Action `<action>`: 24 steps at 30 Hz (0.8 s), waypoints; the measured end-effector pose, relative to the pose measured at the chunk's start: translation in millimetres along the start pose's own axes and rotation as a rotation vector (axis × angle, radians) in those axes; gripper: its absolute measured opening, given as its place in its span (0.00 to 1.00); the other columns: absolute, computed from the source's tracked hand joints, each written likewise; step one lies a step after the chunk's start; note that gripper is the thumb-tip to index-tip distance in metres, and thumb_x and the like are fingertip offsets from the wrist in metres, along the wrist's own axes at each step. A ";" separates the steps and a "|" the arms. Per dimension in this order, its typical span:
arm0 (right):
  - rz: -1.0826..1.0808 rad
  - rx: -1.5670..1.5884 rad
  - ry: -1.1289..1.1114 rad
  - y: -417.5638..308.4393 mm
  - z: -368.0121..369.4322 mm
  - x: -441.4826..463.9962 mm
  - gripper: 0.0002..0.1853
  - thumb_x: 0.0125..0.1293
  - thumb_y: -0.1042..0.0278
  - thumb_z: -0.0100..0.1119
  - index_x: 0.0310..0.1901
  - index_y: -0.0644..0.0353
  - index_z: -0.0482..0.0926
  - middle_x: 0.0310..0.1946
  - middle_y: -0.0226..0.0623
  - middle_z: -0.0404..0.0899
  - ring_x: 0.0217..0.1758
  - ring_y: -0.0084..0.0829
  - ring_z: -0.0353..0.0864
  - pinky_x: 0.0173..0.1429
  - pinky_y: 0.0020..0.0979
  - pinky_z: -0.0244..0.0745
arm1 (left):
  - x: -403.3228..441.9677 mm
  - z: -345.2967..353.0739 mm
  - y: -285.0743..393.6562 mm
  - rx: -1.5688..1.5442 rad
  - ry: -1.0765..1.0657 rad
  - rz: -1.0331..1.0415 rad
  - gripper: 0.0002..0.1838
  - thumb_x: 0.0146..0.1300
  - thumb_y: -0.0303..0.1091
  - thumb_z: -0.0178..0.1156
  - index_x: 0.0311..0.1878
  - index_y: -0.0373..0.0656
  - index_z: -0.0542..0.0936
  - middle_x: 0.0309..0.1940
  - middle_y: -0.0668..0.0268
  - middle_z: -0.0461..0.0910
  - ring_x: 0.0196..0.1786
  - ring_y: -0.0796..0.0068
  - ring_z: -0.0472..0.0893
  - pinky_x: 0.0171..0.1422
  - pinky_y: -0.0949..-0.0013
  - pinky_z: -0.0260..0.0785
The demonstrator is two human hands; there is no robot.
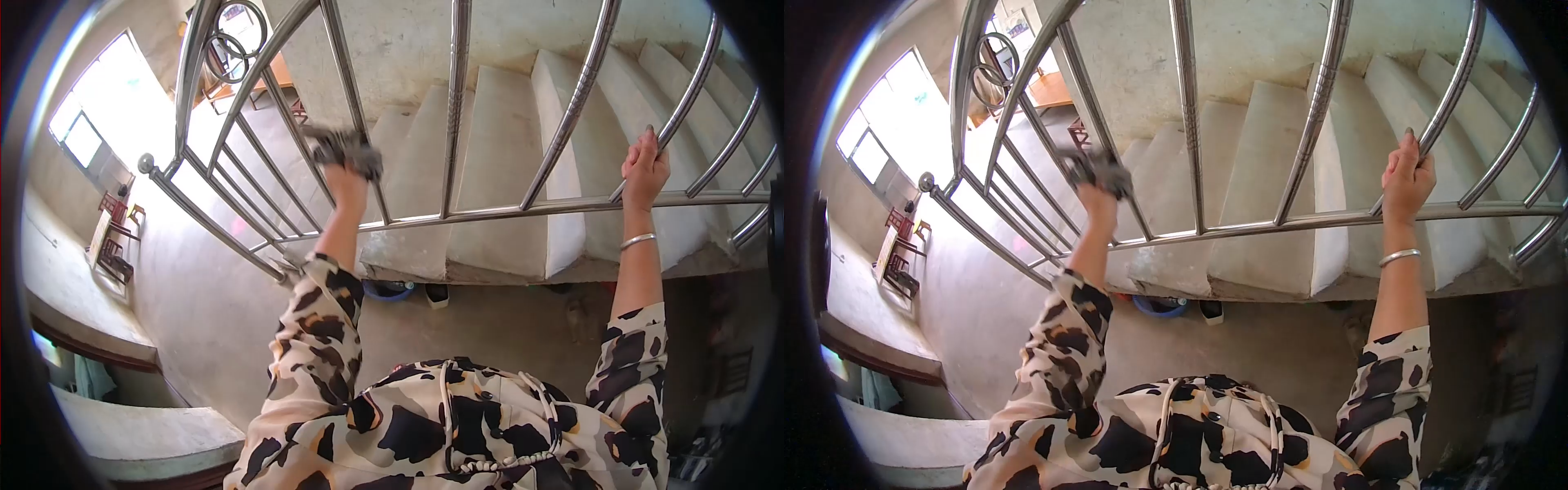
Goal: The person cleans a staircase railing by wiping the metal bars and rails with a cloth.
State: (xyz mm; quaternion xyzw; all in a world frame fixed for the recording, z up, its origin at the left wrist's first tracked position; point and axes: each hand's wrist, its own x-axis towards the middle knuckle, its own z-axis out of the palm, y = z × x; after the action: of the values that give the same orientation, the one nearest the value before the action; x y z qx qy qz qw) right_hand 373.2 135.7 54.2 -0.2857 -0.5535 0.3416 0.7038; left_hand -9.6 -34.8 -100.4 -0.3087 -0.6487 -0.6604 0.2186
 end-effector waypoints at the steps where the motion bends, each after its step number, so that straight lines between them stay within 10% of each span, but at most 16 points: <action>1: 0.003 0.006 0.010 -1.7 0.8 -0.2 0.16 0.63 0.55 0.53 0.27 0.58 0.66 0.14 0.25 0.62 0.12 0.14 0.57 0.12 0.17 0.49 | -26.1 -15.2 14.6 0.196 -0.156 -0.315 0.09 0.56 0.24 0.47 0.37 0.30 0.73 0.33 0.47 0.75 0.38 0.49 0.74 0.40 0.56 0.65; 6: 0.006 0.009 0.023 0.2 1.7 0.1 0.15 0.62 0.55 0.54 0.26 0.56 0.65 0.14 0.24 0.62 0.12 0.13 0.58 0.12 0.16 0.50 | -129.3 -15.2 -149.0 0.160 -0.384 -0.945 0.12 0.53 0.26 0.50 0.37 0.26 0.74 0.35 0.44 0.77 0.40 0.50 0.77 0.42 0.60 0.66; 10: -0.008 -0.002 0.045 -0.6 -1.0 2.1 0.16 0.62 0.55 0.53 0.25 0.56 0.65 0.15 0.23 0.62 0.13 0.13 0.57 0.12 0.17 0.49 | -69.2 -22.3 9.9 -0.285 -0.090 -0.924 0.11 0.57 0.28 0.53 0.42 0.34 0.74 0.35 0.61 0.77 0.38 0.69 0.75 0.43 0.66 0.66; 21: -0.059 -0.118 0.094 -2.9 -5.4 5.4 0.17 0.62 0.54 0.53 0.24 0.59 0.67 0.14 0.25 0.62 0.12 0.15 0.58 0.12 0.19 0.51 | 108.1 -11.3 176.3 -0.175 0.050 0.662 0.21 0.37 0.22 0.60 0.41 0.44 0.78 0.46 0.56 0.68 0.50 0.57 0.68 0.57 0.63 0.58; 24: -0.067 -0.136 0.133 -2.7 -4.3 4.5 0.18 0.61 0.53 0.53 0.24 0.60 0.68 0.13 0.25 0.61 0.12 0.16 0.59 0.12 0.20 0.52 | 67.5 -9.2 153.0 0.090 -0.111 0.717 0.19 0.34 0.22 0.61 0.35 0.50 0.83 0.49 0.58 0.67 0.54 0.56 0.64 0.60 0.62 0.56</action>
State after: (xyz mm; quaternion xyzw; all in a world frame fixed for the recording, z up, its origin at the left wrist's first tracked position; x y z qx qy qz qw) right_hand 378.5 137.6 57.9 -0.3361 -0.5365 0.2599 0.7291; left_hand 46.5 -46.0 57.0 -0.5419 -0.5383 -0.4950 0.4142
